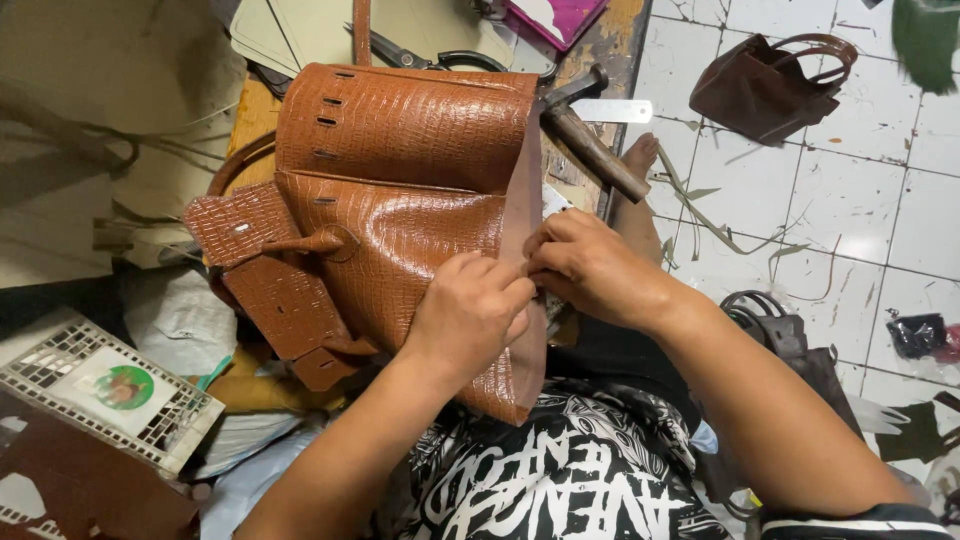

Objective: Assembling and trimming a leather handbag using scissors and a hammer

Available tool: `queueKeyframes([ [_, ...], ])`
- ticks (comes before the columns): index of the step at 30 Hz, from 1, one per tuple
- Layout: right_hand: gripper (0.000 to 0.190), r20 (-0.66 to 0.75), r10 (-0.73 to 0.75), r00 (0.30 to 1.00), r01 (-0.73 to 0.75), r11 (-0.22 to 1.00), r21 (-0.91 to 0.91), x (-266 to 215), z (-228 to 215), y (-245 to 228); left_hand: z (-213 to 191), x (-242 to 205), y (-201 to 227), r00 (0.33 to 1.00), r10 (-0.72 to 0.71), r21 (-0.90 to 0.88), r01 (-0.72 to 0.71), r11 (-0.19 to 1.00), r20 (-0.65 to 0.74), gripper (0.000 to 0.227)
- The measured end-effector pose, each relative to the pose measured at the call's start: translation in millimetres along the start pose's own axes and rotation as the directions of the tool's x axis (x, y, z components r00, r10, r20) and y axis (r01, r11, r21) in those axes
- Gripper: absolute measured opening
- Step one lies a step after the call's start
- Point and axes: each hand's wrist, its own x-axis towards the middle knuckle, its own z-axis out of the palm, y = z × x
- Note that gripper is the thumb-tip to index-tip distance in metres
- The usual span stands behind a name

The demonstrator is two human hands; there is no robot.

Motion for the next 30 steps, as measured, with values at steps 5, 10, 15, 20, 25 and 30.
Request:
queueKeyframes([
  [5,0.012,-0.103,0.026,0.994,-0.035,0.996,-0.081,-14,6,0,-9,-2,3,1.000,0.002,-0.063,0.000,0.998,0.030,0.006],
  [10,0.010,-0.178,0.060,0.982,-0.067,0.997,-0.034,-27,10,-5,14,-18,0,0.997,-0.056,-0.121,0.061,0.991,0.046,0.007],
  [15,0.016,-0.215,0.084,0.973,-0.082,0.996,0.019,-31,4,-24,11,-12,-1,0.990,-0.110,-0.153,0.122,0.981,0.083,0.013],
  [20,0.018,-0.222,0.098,0.970,-0.101,0.995,-0.002,-38,9,-28,15,-7,0,0.989,-0.127,-0.106,0.135,0.985,0.081,0.011],
  [25,0.017,-0.249,0.112,0.962,-0.121,0.992,-0.023,-43,16,-29,11,-3,0,0.986,-0.136,-0.111,0.147,0.983,0.098,0.010],
  [30,0.022,-0.304,0.043,0.952,-0.077,0.992,-0.100,-43,19,-30,-3,7,0,0.982,-0.159,-0.150,0.172,0.974,0.098,0.012],
])
